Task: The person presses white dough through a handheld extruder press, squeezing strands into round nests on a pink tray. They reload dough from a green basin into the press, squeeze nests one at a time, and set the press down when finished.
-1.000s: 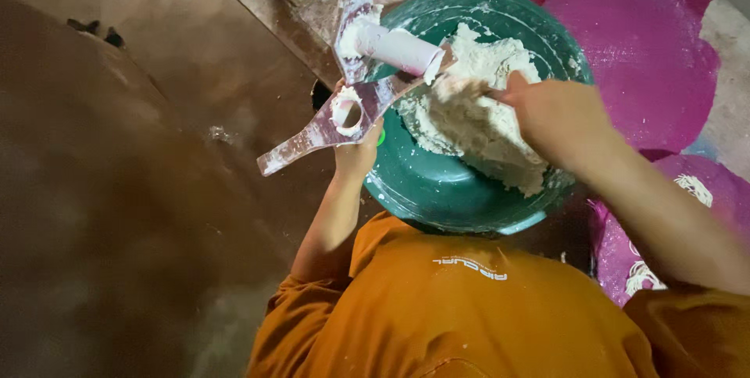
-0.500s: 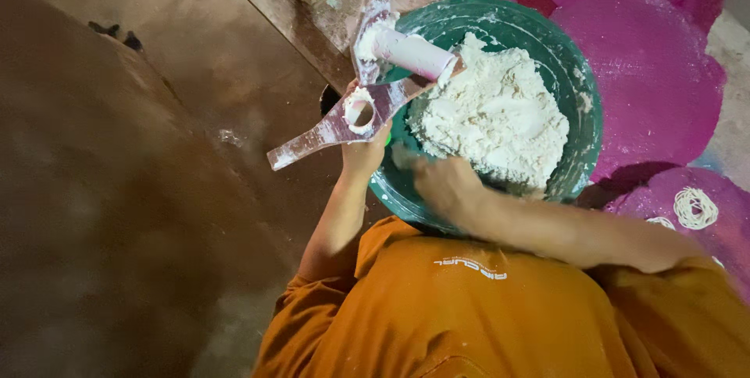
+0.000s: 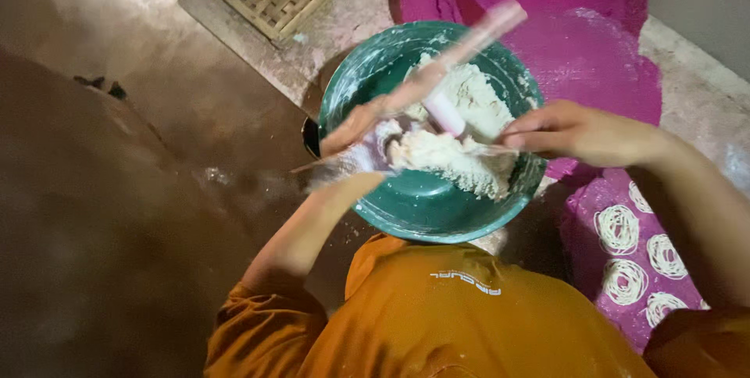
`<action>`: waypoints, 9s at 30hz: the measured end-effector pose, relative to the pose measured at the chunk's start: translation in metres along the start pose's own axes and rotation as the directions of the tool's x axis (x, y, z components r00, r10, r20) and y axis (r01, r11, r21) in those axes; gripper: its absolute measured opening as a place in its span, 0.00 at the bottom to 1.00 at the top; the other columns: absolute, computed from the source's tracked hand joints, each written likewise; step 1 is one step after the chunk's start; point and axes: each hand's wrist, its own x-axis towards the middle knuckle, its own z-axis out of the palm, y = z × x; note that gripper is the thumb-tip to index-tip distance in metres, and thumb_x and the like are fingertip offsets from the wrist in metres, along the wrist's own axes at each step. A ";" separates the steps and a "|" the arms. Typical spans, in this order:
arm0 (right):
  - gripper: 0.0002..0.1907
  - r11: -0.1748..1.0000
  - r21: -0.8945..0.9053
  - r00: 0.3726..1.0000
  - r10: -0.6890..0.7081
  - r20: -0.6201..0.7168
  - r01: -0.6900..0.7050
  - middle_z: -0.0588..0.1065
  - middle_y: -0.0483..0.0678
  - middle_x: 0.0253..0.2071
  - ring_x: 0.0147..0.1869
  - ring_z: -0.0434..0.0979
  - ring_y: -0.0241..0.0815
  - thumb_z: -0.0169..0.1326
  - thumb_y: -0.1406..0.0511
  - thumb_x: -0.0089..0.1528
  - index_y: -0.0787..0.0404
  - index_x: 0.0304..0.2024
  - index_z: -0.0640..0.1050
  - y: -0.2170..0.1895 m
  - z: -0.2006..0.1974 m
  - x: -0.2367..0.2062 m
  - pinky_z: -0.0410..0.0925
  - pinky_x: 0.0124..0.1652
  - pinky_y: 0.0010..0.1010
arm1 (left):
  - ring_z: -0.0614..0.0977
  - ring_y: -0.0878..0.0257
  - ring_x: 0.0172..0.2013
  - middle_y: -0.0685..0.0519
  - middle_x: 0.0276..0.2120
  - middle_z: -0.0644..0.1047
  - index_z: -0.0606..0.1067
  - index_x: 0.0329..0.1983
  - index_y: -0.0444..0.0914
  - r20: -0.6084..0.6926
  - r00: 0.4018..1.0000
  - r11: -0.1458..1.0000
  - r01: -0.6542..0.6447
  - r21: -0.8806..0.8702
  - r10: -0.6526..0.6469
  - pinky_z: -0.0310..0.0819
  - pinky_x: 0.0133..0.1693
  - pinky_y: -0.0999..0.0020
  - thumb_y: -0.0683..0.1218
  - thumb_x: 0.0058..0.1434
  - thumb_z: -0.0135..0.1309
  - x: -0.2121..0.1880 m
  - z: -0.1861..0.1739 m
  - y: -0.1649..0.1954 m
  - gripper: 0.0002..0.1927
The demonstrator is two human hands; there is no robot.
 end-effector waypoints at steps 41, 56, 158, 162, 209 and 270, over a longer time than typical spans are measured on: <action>0.29 0.888 -0.261 0.611 -0.452 -0.650 0.379 0.78 0.60 0.47 0.44 0.82 0.62 0.51 0.72 0.62 0.56 0.67 0.71 -0.045 0.081 0.026 0.74 0.44 0.41 | 0.79 0.48 0.55 0.42 0.55 0.77 0.70 0.62 0.34 -0.241 0.952 0.954 0.122 -0.273 -0.191 0.73 0.58 0.58 0.47 0.59 0.63 0.027 0.006 0.024 0.29; 0.20 0.928 0.120 0.740 -0.198 -0.643 0.352 0.78 0.57 0.31 0.27 0.71 0.35 0.53 0.65 0.70 0.61 0.64 0.74 0.035 0.111 0.049 0.70 0.31 0.32 | 0.74 0.37 0.58 0.38 0.74 0.58 0.64 0.65 0.40 -0.176 0.973 0.988 0.142 -0.054 -0.149 0.73 0.57 0.50 0.51 0.59 0.64 0.047 0.011 0.029 0.34; 0.42 0.577 0.606 0.675 0.122 -0.727 0.548 0.71 0.53 0.56 0.59 0.71 0.45 0.64 0.57 0.58 0.64 0.70 0.63 0.213 0.231 -0.322 0.64 0.58 0.37 | 0.54 0.40 0.71 0.32 0.71 0.50 0.37 0.76 0.37 0.152 0.988 0.838 0.052 -0.544 0.038 0.47 0.70 0.42 0.43 0.56 0.71 -0.084 0.211 0.292 0.61; 0.34 0.447 0.585 0.525 0.264 -0.809 0.677 0.70 0.54 0.51 0.56 0.71 0.46 0.63 0.58 0.61 0.65 0.63 0.65 0.224 0.248 -0.361 0.66 0.58 0.37 | 0.68 0.45 0.63 0.35 0.69 0.58 0.28 0.77 0.45 0.784 0.620 0.202 0.766 -0.611 0.019 0.64 0.63 0.50 0.39 0.65 0.52 -0.145 0.260 0.278 0.52; 0.50 0.457 0.837 0.875 0.481 0.051 -0.300 0.78 0.59 0.47 0.54 0.81 0.51 0.24 0.34 0.58 0.63 0.59 0.74 0.254 0.203 -0.369 0.77 0.54 0.38 | 0.75 0.59 0.57 0.58 0.48 0.73 0.69 0.48 0.45 0.203 0.795 -0.755 0.607 -0.250 0.572 0.63 0.67 0.51 0.45 0.47 0.51 0.041 0.266 0.393 0.22; 0.42 0.642 0.711 0.602 0.456 -0.656 0.288 0.79 0.51 0.39 0.41 0.78 0.40 0.36 0.36 0.70 0.69 0.50 0.77 0.282 0.253 -0.363 0.70 0.41 0.31 | 0.73 0.47 0.59 0.47 0.58 0.76 0.78 0.58 0.45 0.399 0.670 0.753 -0.385 -0.533 0.626 0.73 0.54 0.52 0.42 0.57 0.51 -0.026 0.247 0.350 0.24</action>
